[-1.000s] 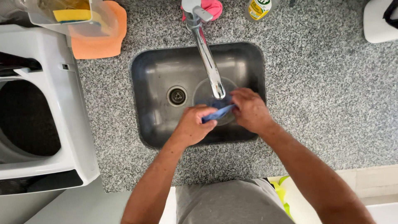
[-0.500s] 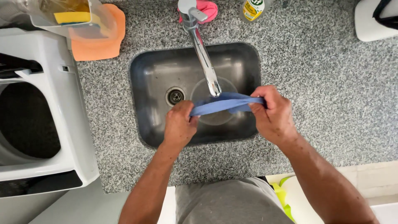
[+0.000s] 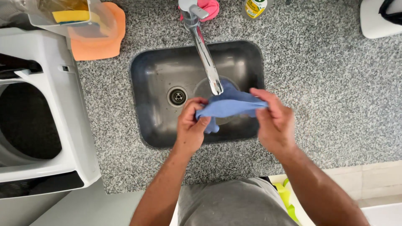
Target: Washing and rinsing a blue cloth and a plastic container in a sink
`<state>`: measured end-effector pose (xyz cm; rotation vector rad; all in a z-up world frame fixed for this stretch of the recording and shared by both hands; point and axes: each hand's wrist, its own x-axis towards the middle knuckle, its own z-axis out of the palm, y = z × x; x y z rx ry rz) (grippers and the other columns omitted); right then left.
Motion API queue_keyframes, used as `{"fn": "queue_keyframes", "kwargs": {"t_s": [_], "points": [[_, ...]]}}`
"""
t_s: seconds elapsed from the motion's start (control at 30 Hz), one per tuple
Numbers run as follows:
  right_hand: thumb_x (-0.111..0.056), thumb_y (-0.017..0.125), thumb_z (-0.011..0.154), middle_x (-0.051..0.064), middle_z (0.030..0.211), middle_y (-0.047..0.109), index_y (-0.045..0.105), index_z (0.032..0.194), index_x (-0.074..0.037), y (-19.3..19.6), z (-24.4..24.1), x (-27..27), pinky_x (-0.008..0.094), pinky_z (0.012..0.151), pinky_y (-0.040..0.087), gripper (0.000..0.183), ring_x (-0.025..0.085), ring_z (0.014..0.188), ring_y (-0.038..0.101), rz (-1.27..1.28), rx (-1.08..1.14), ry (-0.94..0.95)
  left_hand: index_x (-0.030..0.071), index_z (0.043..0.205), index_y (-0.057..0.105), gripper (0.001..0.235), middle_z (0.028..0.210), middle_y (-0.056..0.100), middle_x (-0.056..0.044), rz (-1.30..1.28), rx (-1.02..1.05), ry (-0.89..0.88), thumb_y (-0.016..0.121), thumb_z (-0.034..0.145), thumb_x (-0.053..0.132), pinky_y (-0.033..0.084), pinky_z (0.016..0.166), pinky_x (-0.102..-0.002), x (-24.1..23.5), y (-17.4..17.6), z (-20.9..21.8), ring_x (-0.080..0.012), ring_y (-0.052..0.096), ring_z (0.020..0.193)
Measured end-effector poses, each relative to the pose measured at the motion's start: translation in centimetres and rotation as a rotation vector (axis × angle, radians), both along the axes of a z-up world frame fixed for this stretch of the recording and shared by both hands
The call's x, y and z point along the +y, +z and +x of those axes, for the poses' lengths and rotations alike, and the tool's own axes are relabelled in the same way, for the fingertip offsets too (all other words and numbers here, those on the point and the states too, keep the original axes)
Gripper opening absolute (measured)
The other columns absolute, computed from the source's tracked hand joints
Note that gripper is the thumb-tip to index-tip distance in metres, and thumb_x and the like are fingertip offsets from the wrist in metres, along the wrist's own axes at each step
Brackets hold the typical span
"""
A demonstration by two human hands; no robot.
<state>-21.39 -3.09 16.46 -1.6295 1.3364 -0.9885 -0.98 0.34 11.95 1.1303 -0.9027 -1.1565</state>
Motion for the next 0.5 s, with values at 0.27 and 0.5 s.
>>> {"fn": "queue_keyframes", "kwargs": {"t_s": [0.27, 0.5], "points": [[-0.004, 0.062, 0.091, 0.017, 0.097, 0.077, 0.073, 0.124, -0.018, -15.0, 3.4, 0.2, 0.056, 0.071, 0.059, 0.038, 0.042, 0.086, 0.073, 0.088, 0.367, 0.139, 0.013, 0.100, 0.057, 0.013, 0.074, 0.070, -0.018, 0.586, -0.492, -0.046, 0.066, 0.089, 0.014, 0.050, 0.073, -0.052, -1.3, -14.6, -2.5, -0.0423, 0.072, 0.084], [-0.015, 0.052, 0.092, 0.010, 0.098, 0.076, 0.072, 0.116, -0.018, -23.1, 4.5, -2.7, 0.049, 0.076, 0.063, 0.031, 0.036, 0.088, 0.077, 0.242, 0.895, 0.460, 0.009, 0.105, 0.070, 0.029, 0.098, 0.075, -0.023, 0.556, -0.836, -0.195, 0.044, 0.096, 0.017, 0.057, 0.090, -0.050, -3.9, -24.7, -5.1, -0.0422, 0.073, 0.101]]}}
